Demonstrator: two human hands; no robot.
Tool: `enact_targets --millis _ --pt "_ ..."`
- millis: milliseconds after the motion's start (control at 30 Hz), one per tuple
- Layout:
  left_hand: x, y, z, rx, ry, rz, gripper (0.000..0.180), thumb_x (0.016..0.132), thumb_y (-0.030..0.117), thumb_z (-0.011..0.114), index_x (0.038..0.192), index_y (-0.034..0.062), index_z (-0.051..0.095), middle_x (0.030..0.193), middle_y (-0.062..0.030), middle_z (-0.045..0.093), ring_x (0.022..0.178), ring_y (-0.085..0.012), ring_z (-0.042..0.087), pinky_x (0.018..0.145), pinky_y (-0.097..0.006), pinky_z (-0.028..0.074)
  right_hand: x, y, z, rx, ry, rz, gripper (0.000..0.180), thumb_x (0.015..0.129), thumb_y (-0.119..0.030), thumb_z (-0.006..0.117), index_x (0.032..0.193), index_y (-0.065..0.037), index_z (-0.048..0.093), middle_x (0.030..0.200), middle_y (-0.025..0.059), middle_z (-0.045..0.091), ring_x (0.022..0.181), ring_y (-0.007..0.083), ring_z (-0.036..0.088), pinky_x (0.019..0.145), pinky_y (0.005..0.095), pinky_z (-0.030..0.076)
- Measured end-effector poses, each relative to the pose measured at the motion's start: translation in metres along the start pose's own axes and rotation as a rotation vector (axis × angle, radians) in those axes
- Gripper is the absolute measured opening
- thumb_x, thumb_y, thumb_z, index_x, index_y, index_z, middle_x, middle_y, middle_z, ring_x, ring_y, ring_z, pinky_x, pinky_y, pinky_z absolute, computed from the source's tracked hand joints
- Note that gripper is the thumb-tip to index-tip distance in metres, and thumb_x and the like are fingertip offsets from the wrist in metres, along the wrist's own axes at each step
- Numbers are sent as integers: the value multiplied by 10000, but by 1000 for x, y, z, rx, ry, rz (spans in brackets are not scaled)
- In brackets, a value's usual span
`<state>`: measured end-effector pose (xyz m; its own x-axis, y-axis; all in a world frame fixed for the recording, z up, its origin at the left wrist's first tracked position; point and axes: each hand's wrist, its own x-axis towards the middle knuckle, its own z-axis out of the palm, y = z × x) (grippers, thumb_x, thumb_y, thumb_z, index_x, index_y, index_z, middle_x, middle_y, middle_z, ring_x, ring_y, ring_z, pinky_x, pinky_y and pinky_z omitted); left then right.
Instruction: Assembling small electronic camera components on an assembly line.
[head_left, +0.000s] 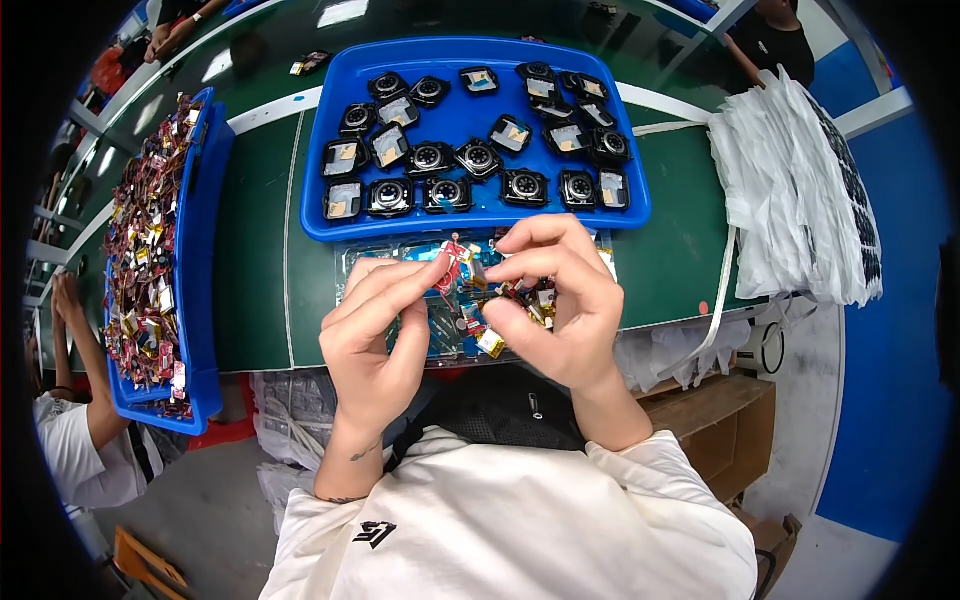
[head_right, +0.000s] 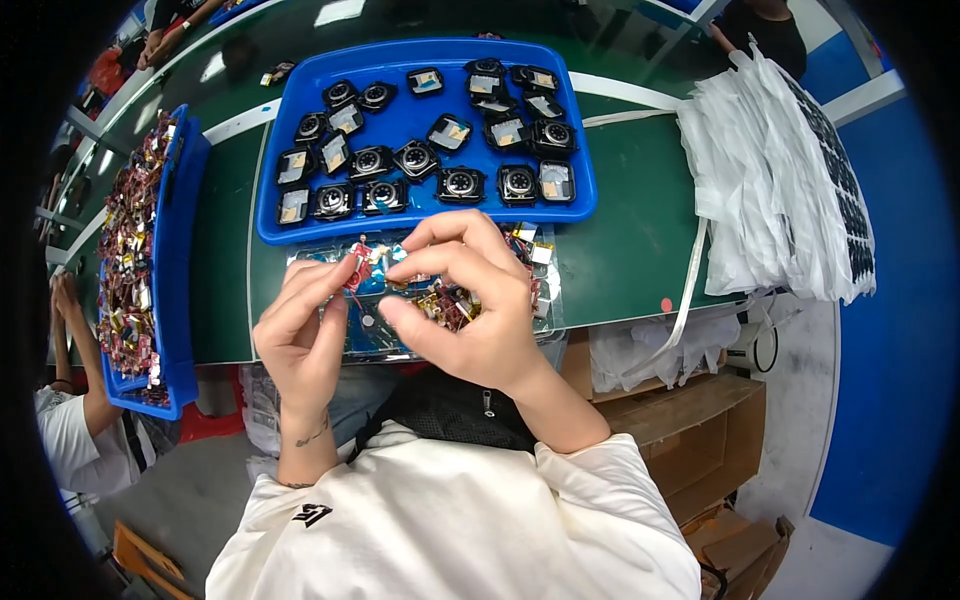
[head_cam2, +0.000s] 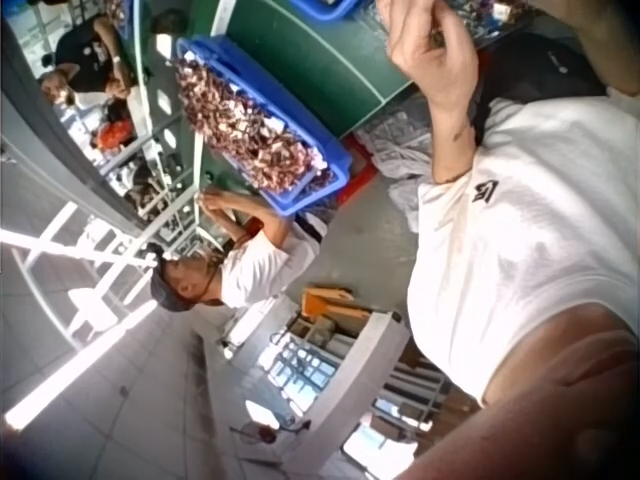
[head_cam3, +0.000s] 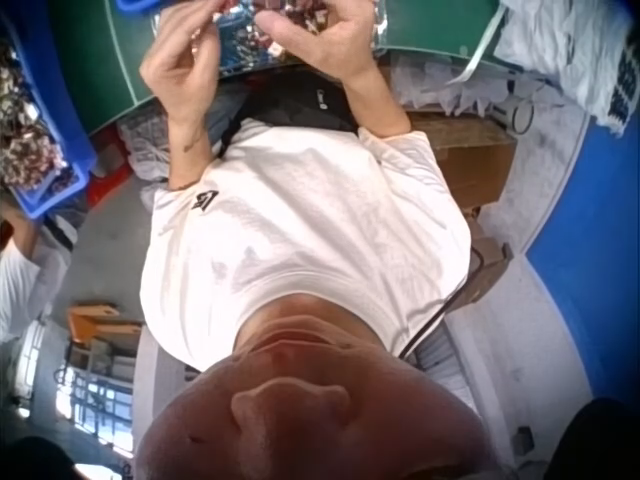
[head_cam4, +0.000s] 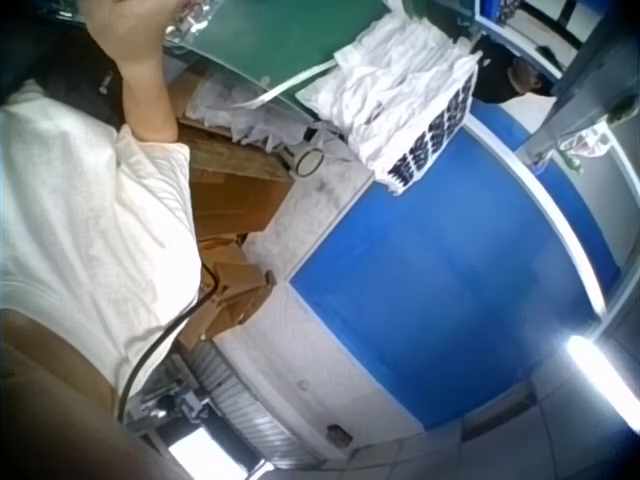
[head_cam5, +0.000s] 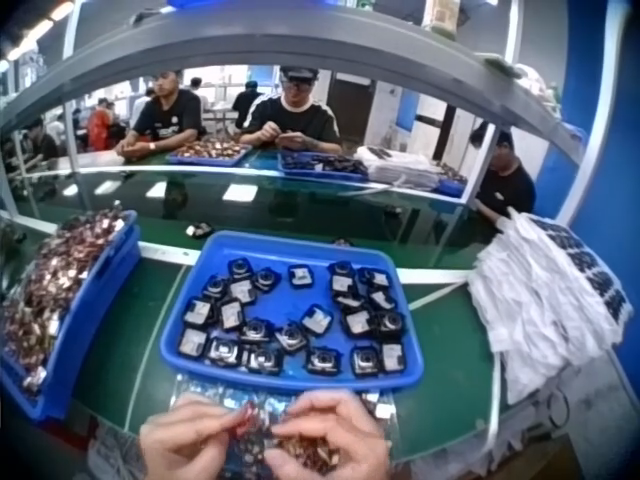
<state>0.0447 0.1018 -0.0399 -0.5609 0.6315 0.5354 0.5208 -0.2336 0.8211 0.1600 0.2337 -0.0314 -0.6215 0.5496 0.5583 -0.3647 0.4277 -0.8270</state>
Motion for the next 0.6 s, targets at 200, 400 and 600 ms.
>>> enact_targets --millis 200,400,600 --pt "1 2 1 237 52 97 330 677 -83 702 987 28 717 863 -90 689 773 -182 589 709 -280 455 -2 3 3 -169 -158 -155 277 620 -125 834 841 -31 697 765 61 646 663 159 564 604 264 432" --pt "0 11 -4 418 -6 81 216 654 -27 741 859 38 720 762 -61 659 705 -170 568 633 -265 427 -7 1 5 -152 -132 5 114 713 -30 756 801 0 689 716 52 650 550 82 531 476 205 386" --pt "-4 -1 -6 87 -136 -46 128 691 -21 727 811 -10 685 771 -66 639 678 -145 559 633 -243 423 -9 6 3 115 -105 193 97 755 20 693 850 -1 696 760 50 656 651 77 576 545 199 429"
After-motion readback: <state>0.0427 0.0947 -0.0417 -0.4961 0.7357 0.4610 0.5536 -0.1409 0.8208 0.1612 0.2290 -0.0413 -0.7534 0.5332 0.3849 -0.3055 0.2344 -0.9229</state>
